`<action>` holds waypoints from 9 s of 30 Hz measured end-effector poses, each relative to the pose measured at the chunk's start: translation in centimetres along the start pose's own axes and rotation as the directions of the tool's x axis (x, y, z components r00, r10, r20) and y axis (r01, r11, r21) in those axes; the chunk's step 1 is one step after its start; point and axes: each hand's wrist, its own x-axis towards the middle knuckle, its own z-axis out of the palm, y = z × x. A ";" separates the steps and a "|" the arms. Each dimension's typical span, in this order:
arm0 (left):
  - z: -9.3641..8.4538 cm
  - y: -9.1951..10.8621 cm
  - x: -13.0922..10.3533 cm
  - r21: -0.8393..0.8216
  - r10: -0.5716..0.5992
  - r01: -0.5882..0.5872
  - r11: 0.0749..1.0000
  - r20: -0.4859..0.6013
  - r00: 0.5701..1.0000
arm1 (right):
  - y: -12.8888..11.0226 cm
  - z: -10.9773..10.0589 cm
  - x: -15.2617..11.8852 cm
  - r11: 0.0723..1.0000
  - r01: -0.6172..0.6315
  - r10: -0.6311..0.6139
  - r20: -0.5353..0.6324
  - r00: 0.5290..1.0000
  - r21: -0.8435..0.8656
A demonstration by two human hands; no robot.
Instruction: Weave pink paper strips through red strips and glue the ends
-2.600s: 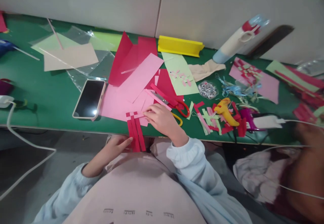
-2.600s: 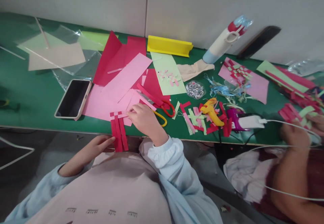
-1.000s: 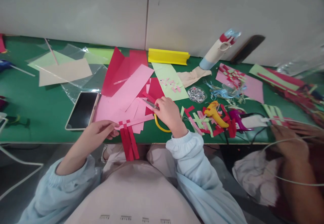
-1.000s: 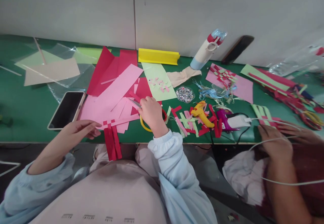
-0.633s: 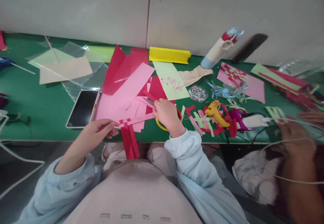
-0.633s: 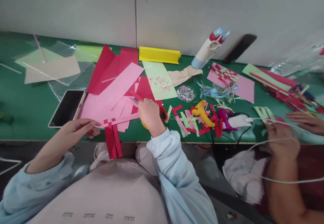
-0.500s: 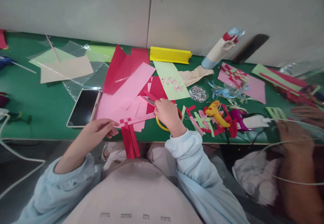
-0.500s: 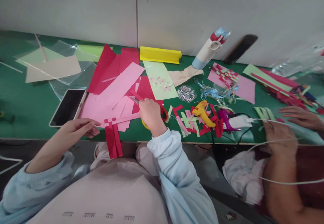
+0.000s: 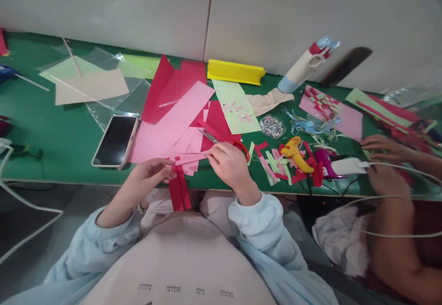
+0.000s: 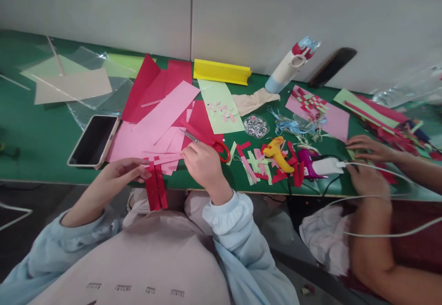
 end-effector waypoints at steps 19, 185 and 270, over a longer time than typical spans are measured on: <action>-0.2 -1.4 -5.3 0.234 -0.095 0.091 0.968 0.002 0.996 | -5.2 0.5 -4.8 0.943 0.332 -0.329 -0.117 0.937 0.006; 3.5 -8.0 -7.3 0.014 -0.141 0.141 0.990 0.068 0.988 | -5.9 1.6 -10.4 0.722 -0.381 0.014 0.539 0.842 0.577; 2.5 -6.4 -4.9 -0.334 -0.330 0.375 0.865 0.184 0.926 | -4.9 0.3 -8.4 0.736 -0.389 -0.038 0.608 0.793 0.554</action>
